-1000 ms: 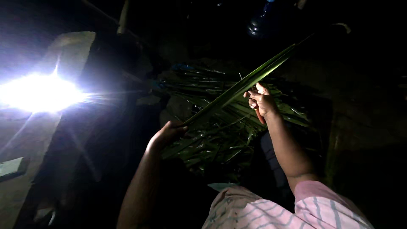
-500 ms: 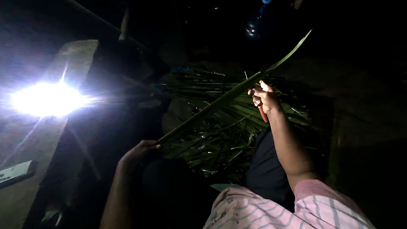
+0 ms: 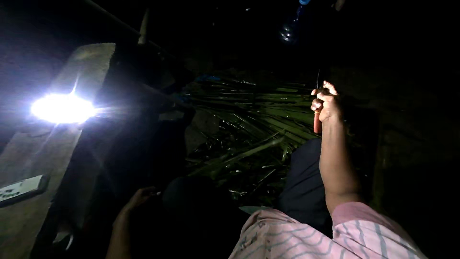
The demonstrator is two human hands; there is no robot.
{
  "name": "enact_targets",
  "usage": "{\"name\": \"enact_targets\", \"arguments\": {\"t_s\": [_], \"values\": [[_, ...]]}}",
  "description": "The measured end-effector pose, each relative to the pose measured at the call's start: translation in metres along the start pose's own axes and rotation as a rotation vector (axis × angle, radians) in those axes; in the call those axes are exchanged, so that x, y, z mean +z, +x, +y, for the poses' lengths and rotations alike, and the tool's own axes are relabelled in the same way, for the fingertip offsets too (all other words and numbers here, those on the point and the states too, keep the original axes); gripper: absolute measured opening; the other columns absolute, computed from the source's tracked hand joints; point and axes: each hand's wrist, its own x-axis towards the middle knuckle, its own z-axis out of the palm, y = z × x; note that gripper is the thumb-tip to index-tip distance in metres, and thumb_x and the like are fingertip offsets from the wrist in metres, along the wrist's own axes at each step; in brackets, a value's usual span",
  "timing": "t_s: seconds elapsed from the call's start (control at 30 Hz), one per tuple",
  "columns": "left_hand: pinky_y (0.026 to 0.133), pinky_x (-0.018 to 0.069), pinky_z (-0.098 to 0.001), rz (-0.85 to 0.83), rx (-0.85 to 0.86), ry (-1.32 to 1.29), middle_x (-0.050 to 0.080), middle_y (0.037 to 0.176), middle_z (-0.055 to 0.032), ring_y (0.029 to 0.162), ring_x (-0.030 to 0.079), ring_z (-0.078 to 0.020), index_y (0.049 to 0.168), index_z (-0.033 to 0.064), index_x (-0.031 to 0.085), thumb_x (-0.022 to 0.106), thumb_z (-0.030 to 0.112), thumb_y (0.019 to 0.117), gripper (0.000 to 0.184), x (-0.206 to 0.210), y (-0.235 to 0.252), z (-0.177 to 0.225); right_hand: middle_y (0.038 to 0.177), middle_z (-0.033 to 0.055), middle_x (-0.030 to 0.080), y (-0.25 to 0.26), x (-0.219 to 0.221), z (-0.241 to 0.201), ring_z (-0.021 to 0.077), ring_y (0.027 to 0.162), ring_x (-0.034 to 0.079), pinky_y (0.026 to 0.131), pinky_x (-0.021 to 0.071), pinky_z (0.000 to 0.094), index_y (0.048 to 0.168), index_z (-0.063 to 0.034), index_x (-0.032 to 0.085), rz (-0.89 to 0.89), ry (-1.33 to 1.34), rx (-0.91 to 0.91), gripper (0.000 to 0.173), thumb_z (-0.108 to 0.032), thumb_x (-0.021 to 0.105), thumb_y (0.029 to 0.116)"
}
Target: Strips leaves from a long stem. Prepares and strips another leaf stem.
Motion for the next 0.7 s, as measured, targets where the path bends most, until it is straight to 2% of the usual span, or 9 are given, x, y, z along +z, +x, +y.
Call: {"name": "enact_targets", "arguments": {"t_s": [0.07,0.1,0.23,0.27,0.37,0.47,0.53,0.63,0.7], "values": [[0.104,0.0478,-0.0474,0.018,-0.228,-0.087,0.064,0.128,-0.0252,0.118,0.062,-0.0333,0.134,-0.0028,0.061,0.071,0.012,0.0966,0.041,0.001,0.015,0.002,0.088,-0.0006,0.064,-0.004,0.002,0.002,0.0011,0.043,0.039,0.038,0.0337,0.0153,0.145,-0.0138,0.043,-0.034,-0.054,0.008,0.046,0.002,0.040,0.1025],[0.109,0.0439,-0.0509,0.028,-0.280,-0.090,0.062,0.134,-0.0242,0.125,0.059,-0.0350,0.138,0.0014,0.060,0.070,0.019,0.0986,0.044,0.000,0.021,0.010,0.088,-0.0003,0.062,-0.008,0.006,0.004,0.0013,0.044,0.039,0.039,0.0341,0.0157,0.147,-0.0131,0.042,-0.081,-0.100,0.025,0.046,0.001,0.040,0.1030],[0.107,0.0426,-0.0638,0.133,-0.392,-0.003,0.064,0.134,-0.0196,0.126,0.059,-0.0392,0.141,0.0173,0.062,0.047,0.057,0.1044,0.056,-0.013,0.030,0.048,0.091,0.0018,0.063,-0.028,0.031,0.025,0.0034,0.046,0.040,0.041,0.0359,0.0185,0.148,-0.0103,0.043,-0.311,-0.288,0.086,0.043,-0.006,0.044,0.1050],[0.108,0.0414,-0.0654,0.141,-0.405,0.061,0.064,0.135,-0.0189,0.128,0.059,-0.0397,0.140,0.0191,0.062,0.043,0.058,0.1051,0.056,-0.021,0.028,0.059,0.090,0.0025,0.063,-0.031,0.037,0.031,0.0040,0.046,0.040,0.041,0.0354,0.0191,0.148,-0.0104,0.044,-0.349,-0.318,0.100,0.043,-0.006,0.045,0.1047],[0.107,0.0376,-0.0695,0.117,-0.376,0.290,0.062,0.135,-0.0249,0.130,0.055,-0.0467,0.139,0.0125,0.062,0.038,0.043,0.1107,0.048,-0.046,0.016,0.094,0.089,0.0043,0.064,-0.038,0.049,0.044,0.0049,0.047,0.042,0.042,0.0353,0.0196,0.147,-0.0096,0.045,-0.422,-0.376,0.123,0.042,-0.004,0.047,0.1047],[0.100,0.0423,-0.0715,0.170,-0.281,0.386,0.068,0.124,-0.0228,0.119,0.062,-0.0471,0.131,0.0159,0.068,0.055,0.030,0.1053,0.032,-0.061,0.002,0.111,0.088,0.0059,0.064,-0.042,0.053,0.052,0.0058,0.048,0.042,0.043,0.0348,0.0203,0.147,-0.0080,0.045,-0.481,-0.444,0.131,0.042,-0.005,0.048,0.1052],[0.102,0.0405,-0.0711,0.208,-0.162,0.409,0.069,0.124,-0.0196,0.119,0.062,-0.0461,0.128,0.0177,0.071,0.066,0.026,0.1001,0.030,-0.064,-0.006,0.121,0.087,0.0063,0.065,-0.045,0.055,0.056,0.0056,0.049,0.042,0.043,0.0345,0.0206,0.146,-0.0061,0.046,-0.521,-0.488,0.128,0.041,-0.005,0.049,0.1055],[0.095,0.0428,-0.0702,0.329,0.044,0.415,0.070,0.118,-0.0186,0.111,0.063,-0.0449,0.128,0.0223,0.073,0.066,0.032,0.0989,0.031,-0.062,-0.007,0.125,0.086,0.0058,0.066,-0.050,0.059,0.061,0.0053,0.047,0.040,0.042,0.0330,0.0203,0.147,-0.0056,0.046,-0.553,-0.533,0.126,0.041,-0.006,0.048,0.1063],[0.095,0.0461,-0.0668,0.397,0.117,0.314,0.068,0.122,-0.0188,0.111,0.064,-0.0416,0.130,0.0185,0.071,0.064,0.039,0.0990,0.038,-0.057,-0.001,0.133,0.082,0.0045,0.065,-0.059,0.061,0.060,0.0046,0.044,0.037,0.040,0.0301,0.0189,0.143,-0.0074,0.049,-0.571,-0.525,0.102,0.037,-0.006,0.048,0.1067]]}}
